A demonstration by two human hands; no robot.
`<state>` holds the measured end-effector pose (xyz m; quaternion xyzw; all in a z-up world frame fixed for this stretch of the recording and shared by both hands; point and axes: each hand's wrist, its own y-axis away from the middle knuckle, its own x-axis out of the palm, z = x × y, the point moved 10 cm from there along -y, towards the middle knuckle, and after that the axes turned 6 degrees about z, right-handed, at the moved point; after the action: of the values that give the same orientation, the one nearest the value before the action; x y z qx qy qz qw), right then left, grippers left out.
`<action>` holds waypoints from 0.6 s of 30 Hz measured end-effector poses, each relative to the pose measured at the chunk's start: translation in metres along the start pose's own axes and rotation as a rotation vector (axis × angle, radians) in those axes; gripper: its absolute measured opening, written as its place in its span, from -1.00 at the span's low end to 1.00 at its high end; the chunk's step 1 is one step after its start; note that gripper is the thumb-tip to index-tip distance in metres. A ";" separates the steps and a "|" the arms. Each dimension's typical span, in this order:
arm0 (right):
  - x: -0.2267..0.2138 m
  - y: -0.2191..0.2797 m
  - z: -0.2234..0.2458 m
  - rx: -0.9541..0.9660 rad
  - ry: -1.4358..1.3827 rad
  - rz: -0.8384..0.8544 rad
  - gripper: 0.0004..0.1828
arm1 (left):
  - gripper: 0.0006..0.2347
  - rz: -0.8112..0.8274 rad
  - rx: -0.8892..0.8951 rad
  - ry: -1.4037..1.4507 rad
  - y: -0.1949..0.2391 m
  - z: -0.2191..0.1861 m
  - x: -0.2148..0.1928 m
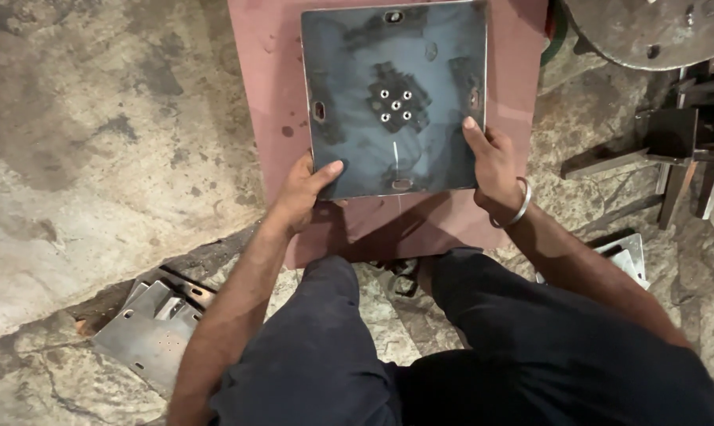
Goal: The person sits on the floor and handles square metal plates with riveted studs, flipping each plate over to view both sides and placing it on a stack of finished plates. They repeatedly pick up a plate, turn it over, and set it aside with the others.
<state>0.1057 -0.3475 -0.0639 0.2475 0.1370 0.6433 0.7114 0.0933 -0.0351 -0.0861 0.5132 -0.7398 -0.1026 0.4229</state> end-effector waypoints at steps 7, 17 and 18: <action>0.009 0.003 0.010 0.071 -0.014 -0.044 -0.71 | -0.68 0.098 0.155 -0.031 -0.010 -0.003 -0.001; -0.016 0.009 0.018 -0.171 0.375 -0.118 -0.72 | -0.75 -0.023 -0.018 -0.293 0.004 -0.023 0.012; -0.015 0.012 0.026 -0.189 0.472 -0.140 -0.71 | -0.74 -0.083 -0.076 -0.448 0.007 -0.028 0.011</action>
<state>0.1070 -0.3667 -0.0380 0.0129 0.2555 0.6422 0.7226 0.1084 -0.0337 -0.0587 0.4912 -0.7891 -0.2593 0.2624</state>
